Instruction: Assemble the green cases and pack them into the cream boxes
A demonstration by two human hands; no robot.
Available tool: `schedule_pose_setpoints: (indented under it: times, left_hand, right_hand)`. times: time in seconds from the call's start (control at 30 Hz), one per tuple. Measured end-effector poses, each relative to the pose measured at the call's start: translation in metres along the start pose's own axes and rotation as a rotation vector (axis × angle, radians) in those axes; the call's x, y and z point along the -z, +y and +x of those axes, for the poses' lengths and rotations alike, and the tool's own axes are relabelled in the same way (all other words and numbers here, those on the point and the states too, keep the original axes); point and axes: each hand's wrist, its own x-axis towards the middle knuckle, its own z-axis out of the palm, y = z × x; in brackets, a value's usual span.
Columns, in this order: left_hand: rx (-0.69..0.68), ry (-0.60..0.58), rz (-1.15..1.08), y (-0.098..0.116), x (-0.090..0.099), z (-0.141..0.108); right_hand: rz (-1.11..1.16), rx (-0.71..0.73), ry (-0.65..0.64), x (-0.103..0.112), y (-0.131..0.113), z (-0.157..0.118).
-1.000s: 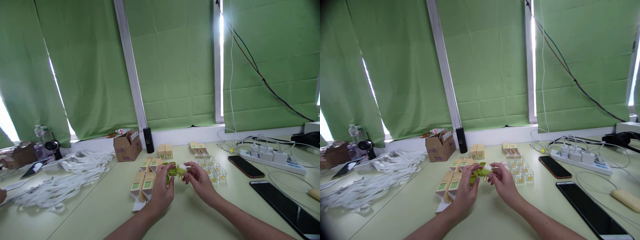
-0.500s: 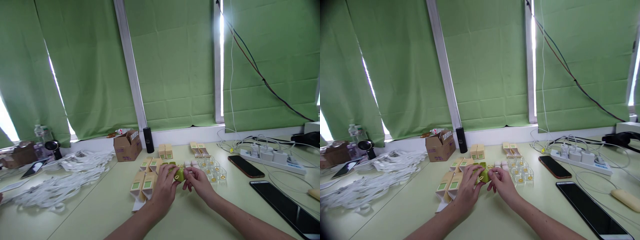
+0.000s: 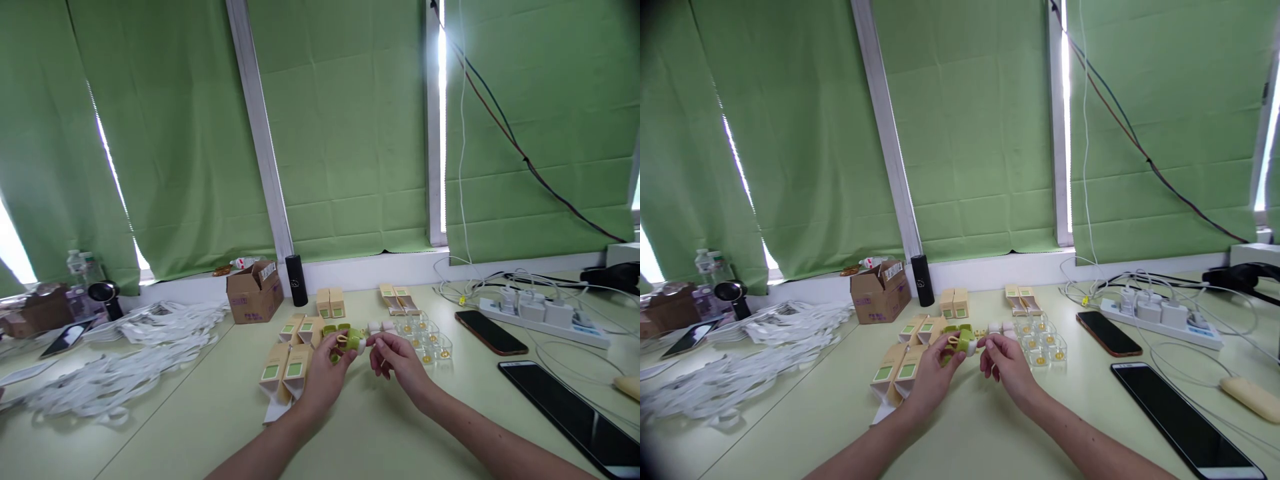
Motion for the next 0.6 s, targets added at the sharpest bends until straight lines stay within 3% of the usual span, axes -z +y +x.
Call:
schedule_pose_setpoints:
  times: [0.23,0.3,0.4,0.6]
  left_hand:
    - [0.149,-0.001,-0.225,-0.006,-0.001,0.009]
    - [0.197,0.015,-0.319,-0.008,-0.002,0.009]
    - [0.244,0.032,-0.479,-0.008,-0.002,0.008]
    - [0.312,0.076,-0.616,-0.002,0.0,0.007]
  right_hand:
    - [-0.217,0.094,0.058,0.01,0.006,0.007]
    - [-0.448,0.117,0.061,0.018,-0.001,0.01]
    - [-1.142,0.09,0.014,0.032,-0.021,0.014]
    - [-1.524,0.025,0.045,0.064,-0.059,0.019]
